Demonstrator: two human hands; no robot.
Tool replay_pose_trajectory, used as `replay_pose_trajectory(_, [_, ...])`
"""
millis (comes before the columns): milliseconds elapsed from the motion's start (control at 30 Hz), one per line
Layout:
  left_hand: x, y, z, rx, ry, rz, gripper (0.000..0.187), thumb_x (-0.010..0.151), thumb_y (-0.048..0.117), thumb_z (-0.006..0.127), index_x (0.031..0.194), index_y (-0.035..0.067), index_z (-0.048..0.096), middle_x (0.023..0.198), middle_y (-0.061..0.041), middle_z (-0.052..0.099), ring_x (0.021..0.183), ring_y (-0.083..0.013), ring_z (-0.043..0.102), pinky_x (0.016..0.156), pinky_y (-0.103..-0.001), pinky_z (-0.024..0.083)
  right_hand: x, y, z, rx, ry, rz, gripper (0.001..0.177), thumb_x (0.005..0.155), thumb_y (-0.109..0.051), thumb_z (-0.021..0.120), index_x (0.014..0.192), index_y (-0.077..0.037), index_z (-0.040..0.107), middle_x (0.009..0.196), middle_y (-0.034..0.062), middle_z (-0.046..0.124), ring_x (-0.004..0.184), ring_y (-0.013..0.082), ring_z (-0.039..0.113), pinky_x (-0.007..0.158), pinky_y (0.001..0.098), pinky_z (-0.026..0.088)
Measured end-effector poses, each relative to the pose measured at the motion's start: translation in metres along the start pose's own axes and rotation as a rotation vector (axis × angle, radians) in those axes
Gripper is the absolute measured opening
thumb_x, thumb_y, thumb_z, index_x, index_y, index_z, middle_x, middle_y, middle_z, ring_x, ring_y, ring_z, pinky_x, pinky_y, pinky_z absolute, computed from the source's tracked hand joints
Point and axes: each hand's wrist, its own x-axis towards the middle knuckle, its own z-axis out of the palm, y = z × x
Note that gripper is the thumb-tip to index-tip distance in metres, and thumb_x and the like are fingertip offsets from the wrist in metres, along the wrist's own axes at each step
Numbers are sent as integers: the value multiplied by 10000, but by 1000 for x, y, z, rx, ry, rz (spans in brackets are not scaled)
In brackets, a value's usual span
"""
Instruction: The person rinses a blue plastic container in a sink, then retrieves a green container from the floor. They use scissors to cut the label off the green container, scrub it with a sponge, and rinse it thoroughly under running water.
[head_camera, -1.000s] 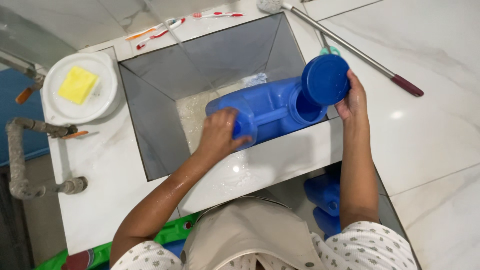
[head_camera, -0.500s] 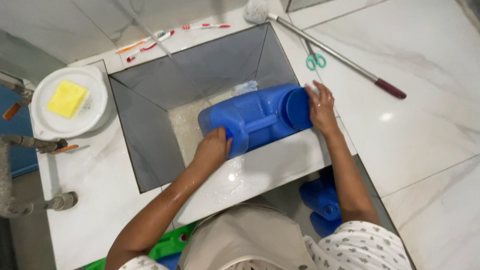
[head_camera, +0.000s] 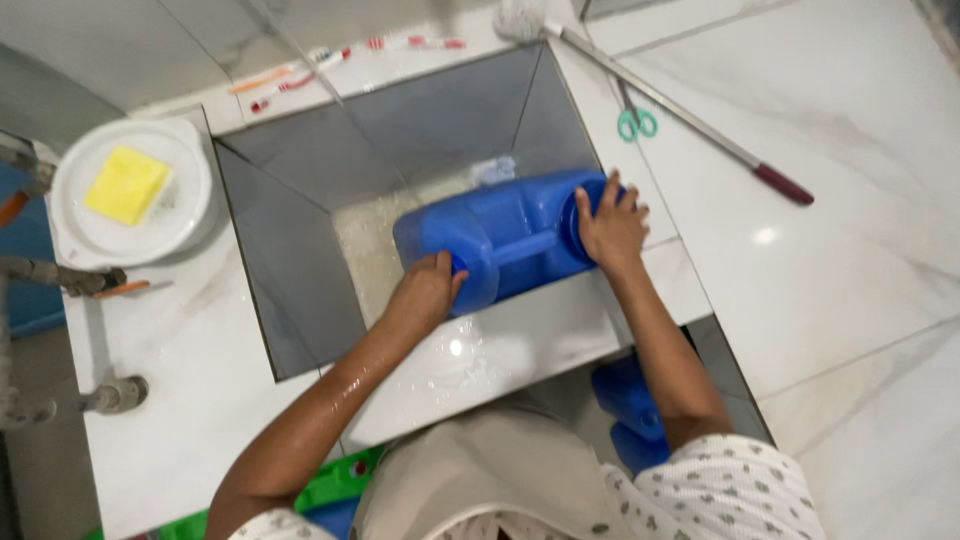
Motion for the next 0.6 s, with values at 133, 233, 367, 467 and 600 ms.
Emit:
replay_pose_trajectory(133, [2, 3, -2, 23, -23, -5, 369, 982, 276, 641, 1043, -80, 568, 978, -280, 656, 899, -423, 656, 804, -495, 548, 16, 7, -43, -331, -141, -86, 956, 963, -772, 319, 1625, -99, 171, 1422, 340, 522, 1291, 533, 560, 1004, 665, 487])
replay_pose_trajectory(233, [-3, 7, -4, 10, -31, 10, 335, 975, 261, 649, 1031, -61, 576, 999, -277, 655, 931, -419, 651, 836, -490, 544, -2, 19, -31, -607, 348, -688, 759, 958, -729, 335, 1547, -251, 370, 1567, 172, 418, 1330, 460, 547, 957, 632, 507])
replay_pose_trajectory(367, [1, 14, -18, -26, -24, 4, 313, 967, 246, 654, 1027, -53, 580, 1000, -267, 653, 941, -416, 643, 827, -480, 543, 10, 24, 4, -254, -21, -135, 766, 1068, -674, 359, 1639, -162, 367, 1545, 294, 424, 1217, 566, 571, 931, 633, 528])
replay_pose_trajectory(467, [4, 27, -19, 273, -24, 76, 235, 869, 133, 644, 1030, -33, 597, 1016, -225, 651, 958, -375, 637, 799, -451, 545, 13, 41, -8, -413, -322, 65, 745, 1082, -710, 321, 1531, -133, 463, 1444, 298, 485, 1203, 541, 593, 942, 624, 532])
replay_pose_trajectory(600, [42, 56, 37, 169, 385, 481, 425, 782, 97, 640, 1184, -40, 638, 994, -179, 660, 932, -306, 635, 831, -405, 547, 5, 21, -35, -582, -78, -530, 792, 901, -744, 440, 1523, -254, 460, 1559, 204, 414, 1328, 527, 478, 993, 639, 462])
